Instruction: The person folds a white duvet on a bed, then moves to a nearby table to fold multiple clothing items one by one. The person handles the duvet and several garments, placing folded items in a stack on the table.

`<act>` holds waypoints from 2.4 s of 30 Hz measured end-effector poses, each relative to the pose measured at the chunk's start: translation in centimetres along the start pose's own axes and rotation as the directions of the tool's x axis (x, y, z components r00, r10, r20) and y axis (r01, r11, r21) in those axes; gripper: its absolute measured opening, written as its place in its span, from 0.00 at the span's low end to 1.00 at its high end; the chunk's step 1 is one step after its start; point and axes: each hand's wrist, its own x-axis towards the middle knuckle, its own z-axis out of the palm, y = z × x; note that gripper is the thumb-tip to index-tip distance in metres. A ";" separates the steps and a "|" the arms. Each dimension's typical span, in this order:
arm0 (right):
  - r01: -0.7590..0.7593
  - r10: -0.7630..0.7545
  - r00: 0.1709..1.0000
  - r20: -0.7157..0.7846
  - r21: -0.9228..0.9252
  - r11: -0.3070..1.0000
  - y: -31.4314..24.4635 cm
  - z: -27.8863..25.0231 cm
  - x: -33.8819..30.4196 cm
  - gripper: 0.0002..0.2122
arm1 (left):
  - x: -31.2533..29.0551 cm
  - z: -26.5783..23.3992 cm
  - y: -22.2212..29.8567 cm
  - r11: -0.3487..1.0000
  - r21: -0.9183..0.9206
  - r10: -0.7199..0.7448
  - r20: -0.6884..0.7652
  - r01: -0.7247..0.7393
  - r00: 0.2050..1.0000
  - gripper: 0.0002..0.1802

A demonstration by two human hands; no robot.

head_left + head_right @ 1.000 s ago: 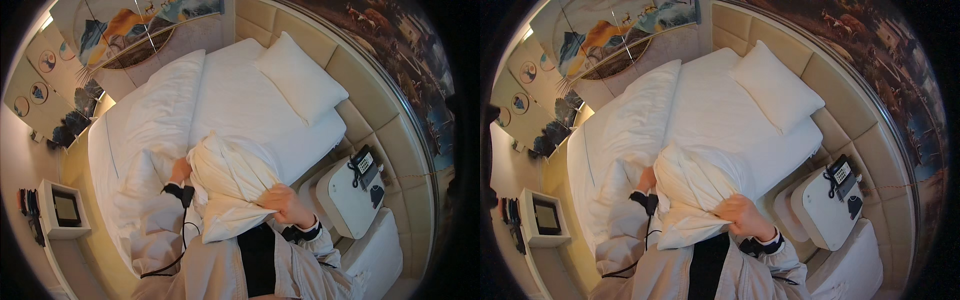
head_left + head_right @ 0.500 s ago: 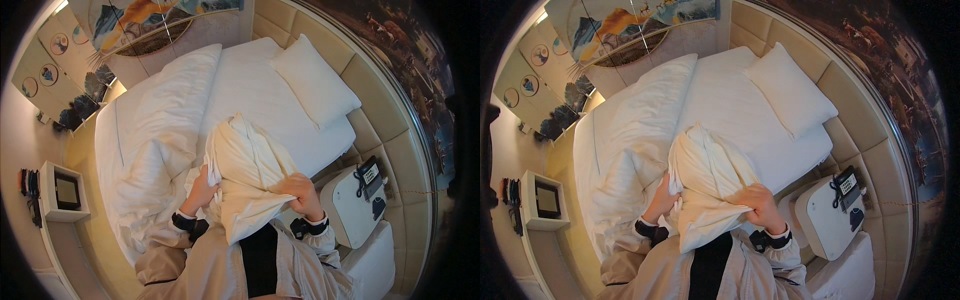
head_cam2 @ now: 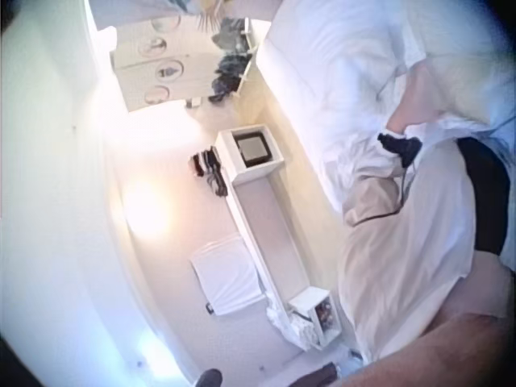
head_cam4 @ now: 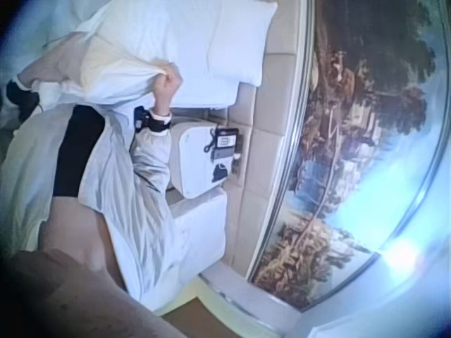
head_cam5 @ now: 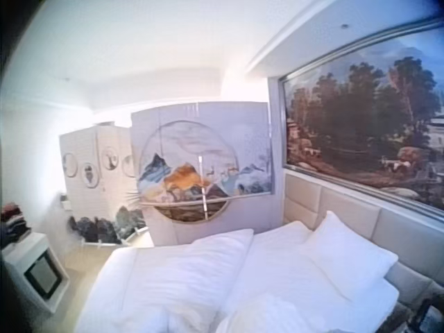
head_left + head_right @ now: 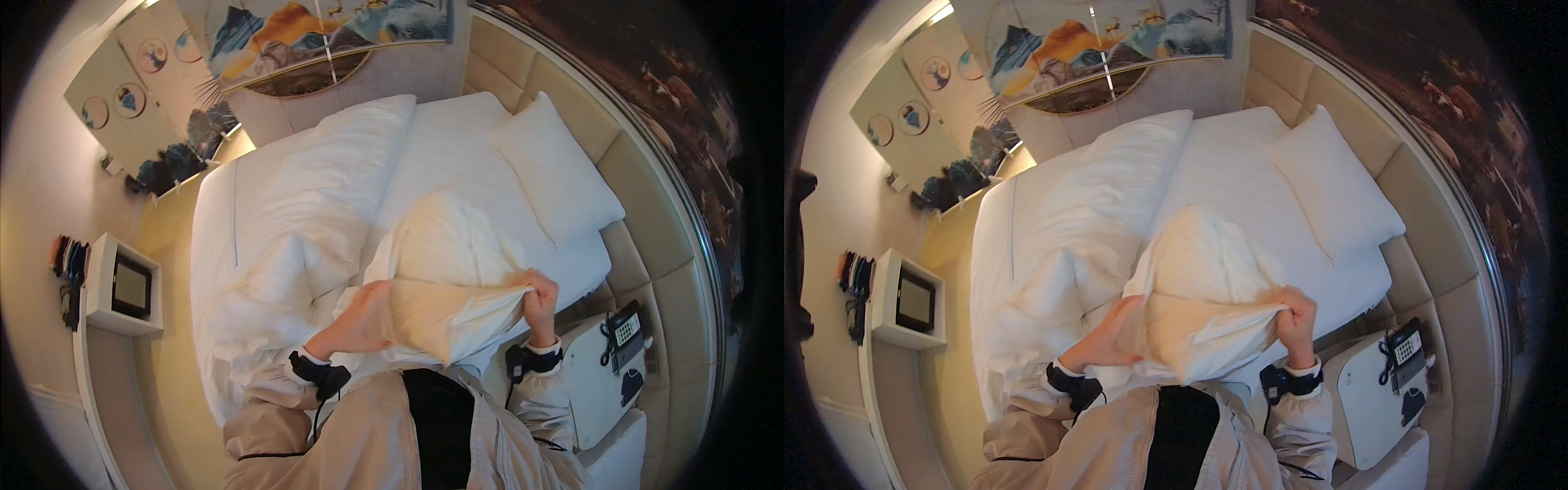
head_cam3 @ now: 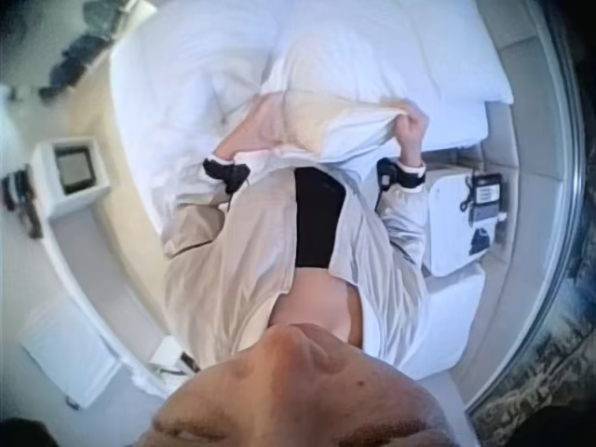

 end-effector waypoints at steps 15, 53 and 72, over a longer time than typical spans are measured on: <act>0.420 -0.398 0.908 0.133 -0.271 0.866 0.6 9.0 -1.6 0.14 | 12.4 5.6 -2.1 0.731 -0.668 -0.457 -0.331 0.136 0.826 0.22; -0.222 0.280 0.906 0.319 -0.206 0.953 12.1 9.8 -2.8 0.09 | -8.5 1.1 -0.5 0.353 -0.779 -0.327 0.416 0.518 0.848 0.22; -0.522 0.471 0.851 0.230 0.286 0.804 4.2 8.6 -5.8 0.09 | 9.9 -0.4 -4.9 0.786 -0.397 -0.502 0.036 0.473 0.864 0.32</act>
